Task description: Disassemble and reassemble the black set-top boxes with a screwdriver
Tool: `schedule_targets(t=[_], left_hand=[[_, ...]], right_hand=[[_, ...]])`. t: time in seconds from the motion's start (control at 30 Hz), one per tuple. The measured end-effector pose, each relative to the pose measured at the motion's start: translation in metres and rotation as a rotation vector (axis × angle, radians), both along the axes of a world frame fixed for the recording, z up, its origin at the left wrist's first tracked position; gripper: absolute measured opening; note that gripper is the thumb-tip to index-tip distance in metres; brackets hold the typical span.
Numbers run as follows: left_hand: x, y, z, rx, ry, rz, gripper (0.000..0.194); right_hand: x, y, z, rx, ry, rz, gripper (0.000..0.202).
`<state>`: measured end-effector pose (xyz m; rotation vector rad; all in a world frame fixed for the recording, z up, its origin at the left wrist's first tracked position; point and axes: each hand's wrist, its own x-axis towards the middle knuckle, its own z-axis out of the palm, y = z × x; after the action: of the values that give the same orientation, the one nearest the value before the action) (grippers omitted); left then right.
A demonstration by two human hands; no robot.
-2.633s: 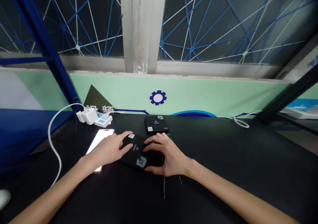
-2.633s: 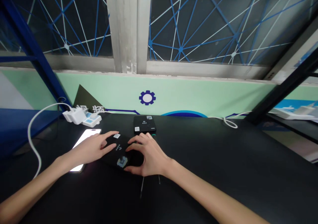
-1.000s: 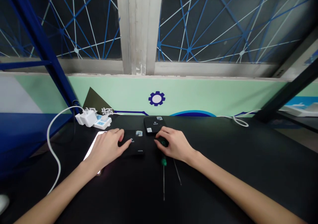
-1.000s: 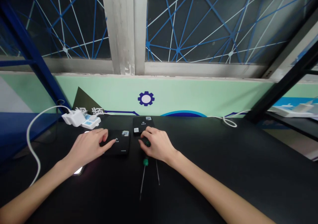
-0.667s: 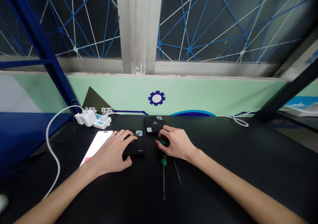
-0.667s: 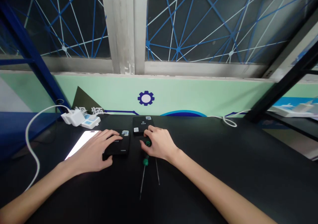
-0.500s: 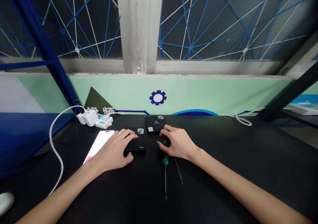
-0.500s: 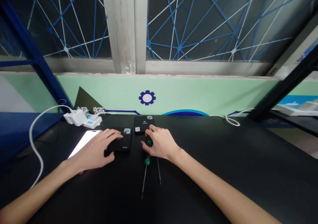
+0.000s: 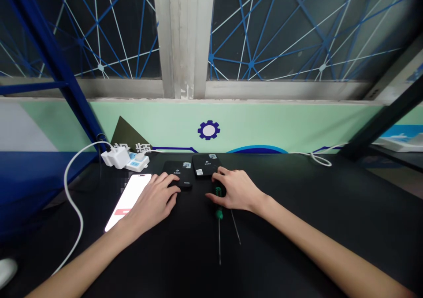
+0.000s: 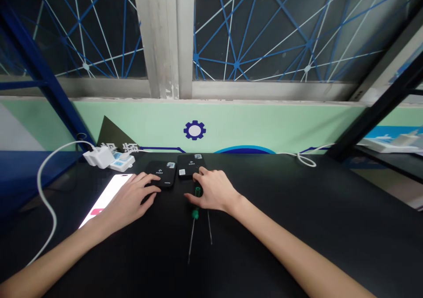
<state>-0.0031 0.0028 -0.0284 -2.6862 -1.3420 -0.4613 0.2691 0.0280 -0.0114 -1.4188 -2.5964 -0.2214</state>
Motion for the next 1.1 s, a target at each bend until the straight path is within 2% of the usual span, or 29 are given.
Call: schedule_targets(t=[0.2,0.33,0.43,0.63,0.87,1.1], left_hand=[[0.001,-0.004,-0.008,-0.027,-0.021,0.033,0.031],[0.002,-0.005,-0.012,0.027,-0.036,0.025,0.033],[0.003,-0.006,-0.012,0.031,-0.044,0.005,0.038],[-0.001,-0.003,-0.019,-0.082,-0.036,0.023,0.054],[0.0,0.0,-0.021,-0.119,-0.047,0.029,0.059],[-0.001,0.001,-0.02,-0.139,-0.064,0.037,0.063]], right_hand=[[-0.001,-0.002,-0.001,-0.041,0.018,0.019,0.033],[-0.003,-0.002,-0.001,-0.084,0.017,-0.002,0.027],[-0.005,-0.003,-0.002,-0.112,0.025,-0.04,0.025],[-0.006,-0.002,-0.001,-0.157,0.039,-0.066,0.024],[-0.003,0.0,0.003,-0.168,0.0,-0.054,0.023],[0.01,0.002,0.003,-0.204,0.004,-0.115,0.022]])
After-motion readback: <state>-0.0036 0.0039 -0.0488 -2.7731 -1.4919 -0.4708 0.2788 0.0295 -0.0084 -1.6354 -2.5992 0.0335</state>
